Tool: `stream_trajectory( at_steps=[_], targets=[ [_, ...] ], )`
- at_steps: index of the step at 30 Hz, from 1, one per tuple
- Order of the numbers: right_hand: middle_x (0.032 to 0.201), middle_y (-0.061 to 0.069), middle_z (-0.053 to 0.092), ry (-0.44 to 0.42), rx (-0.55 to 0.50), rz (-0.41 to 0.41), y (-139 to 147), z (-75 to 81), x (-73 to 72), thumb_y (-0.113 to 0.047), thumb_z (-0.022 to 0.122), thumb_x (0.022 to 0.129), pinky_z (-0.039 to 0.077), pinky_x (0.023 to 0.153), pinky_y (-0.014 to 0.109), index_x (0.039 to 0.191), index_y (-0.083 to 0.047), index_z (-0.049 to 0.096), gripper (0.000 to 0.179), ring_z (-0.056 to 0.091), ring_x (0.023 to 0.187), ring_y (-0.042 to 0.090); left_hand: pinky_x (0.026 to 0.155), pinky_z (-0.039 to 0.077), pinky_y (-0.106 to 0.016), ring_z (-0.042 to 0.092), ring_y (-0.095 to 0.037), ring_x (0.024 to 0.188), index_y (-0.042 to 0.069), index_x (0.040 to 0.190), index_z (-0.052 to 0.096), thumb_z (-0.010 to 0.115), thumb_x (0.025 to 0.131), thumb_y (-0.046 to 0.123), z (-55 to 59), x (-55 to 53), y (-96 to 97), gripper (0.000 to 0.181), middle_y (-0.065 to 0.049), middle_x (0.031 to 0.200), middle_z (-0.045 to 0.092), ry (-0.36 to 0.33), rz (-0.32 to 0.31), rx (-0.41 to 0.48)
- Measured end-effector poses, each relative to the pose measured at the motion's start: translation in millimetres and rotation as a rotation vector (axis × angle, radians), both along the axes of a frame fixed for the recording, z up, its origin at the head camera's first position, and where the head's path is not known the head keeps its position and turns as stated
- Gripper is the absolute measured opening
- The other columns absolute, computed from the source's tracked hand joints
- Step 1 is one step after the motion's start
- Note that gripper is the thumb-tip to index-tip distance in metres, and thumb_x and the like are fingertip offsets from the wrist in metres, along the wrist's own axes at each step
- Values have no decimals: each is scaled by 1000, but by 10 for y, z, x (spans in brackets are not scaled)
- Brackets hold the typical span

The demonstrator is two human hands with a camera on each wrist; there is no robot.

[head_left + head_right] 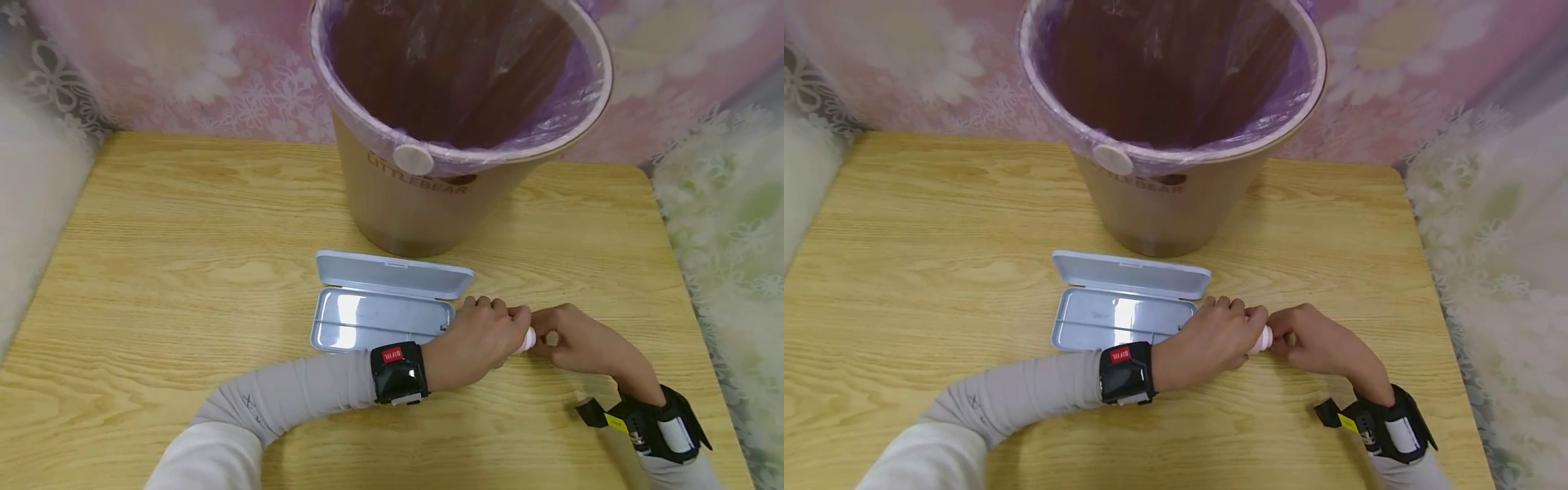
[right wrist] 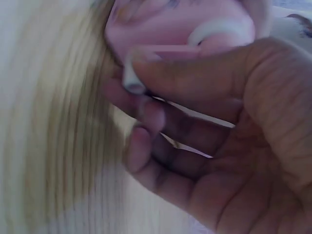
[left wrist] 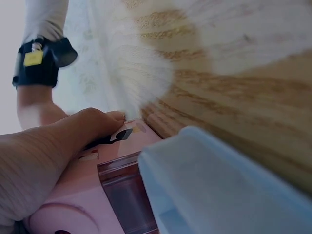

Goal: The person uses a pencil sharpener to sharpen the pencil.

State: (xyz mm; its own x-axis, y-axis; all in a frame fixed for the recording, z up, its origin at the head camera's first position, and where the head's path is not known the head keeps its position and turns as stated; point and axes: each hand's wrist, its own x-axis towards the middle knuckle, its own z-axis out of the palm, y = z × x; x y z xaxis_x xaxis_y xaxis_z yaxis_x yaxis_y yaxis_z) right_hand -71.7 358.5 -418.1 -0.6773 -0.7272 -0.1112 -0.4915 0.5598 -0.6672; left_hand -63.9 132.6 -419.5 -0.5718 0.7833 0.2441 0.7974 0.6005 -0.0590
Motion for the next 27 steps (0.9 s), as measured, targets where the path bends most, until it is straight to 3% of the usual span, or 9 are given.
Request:
stream_trajectory(
  at_steps=[2,5,10,14,18,21,27],
  targets=[
    [96,-10,74,-43,-28,33,18,41,94,7,72,86,50,65,19,92,-23,79,31,61,79,-4,51,28,-21,42,-4,56,19,93,54,53,105,24,2,1,2,12,9,65,48,-2,2,-3],
    [96,-10,73,-86,-111,69,60,153,208,2,74,88,52,69,18,103,-20,79,27,66,83,-1,52,25,-21,37,-4,56,19,93,54,49,104,16,4,-3,3,12,10,65,45,2,-2,-8],
    [95,-12,70,-20,-177,57,89,343,301,8,78,81,47,68,15,106,-24,77,41,62,79,-1,52,24,-20,33,-3,56,20,91,53,43,103,9,-5,-2,-7,19,11,63,42,38,3,0],
    [97,-13,69,22,-162,53,84,422,315,9,79,78,47,69,13,107,-27,76,47,61,80,-3,51,22,-20,33,-4,55,20,91,53,44,102,10,-17,13,-8,18,11,63,40,14,-5,24],
    [97,-15,70,109,-173,4,112,487,270,15,79,74,46,67,13,109,-23,77,51,59,78,-4,51,22,-20,35,-3,56,19,93,54,45,104,13,-20,21,-2,15,11,64,43,17,-4,12],
    [97,-14,71,187,-158,-85,123,512,174,17,79,72,45,66,14,108,-19,78,52,58,76,-5,52,22,-21,38,-2,56,20,93,55,43,105,14,-20,17,4,17,11,64,45,45,11,-3],
    [98,-15,73,268,-93,-177,100,328,-99,13,79,75,44,63,14,106,-20,79,46,57,72,-5,52,26,-22,38,-4,56,20,107,61,47,106,18,-16,5,7,14,10,65,47,30,11,-4]
  ],
)
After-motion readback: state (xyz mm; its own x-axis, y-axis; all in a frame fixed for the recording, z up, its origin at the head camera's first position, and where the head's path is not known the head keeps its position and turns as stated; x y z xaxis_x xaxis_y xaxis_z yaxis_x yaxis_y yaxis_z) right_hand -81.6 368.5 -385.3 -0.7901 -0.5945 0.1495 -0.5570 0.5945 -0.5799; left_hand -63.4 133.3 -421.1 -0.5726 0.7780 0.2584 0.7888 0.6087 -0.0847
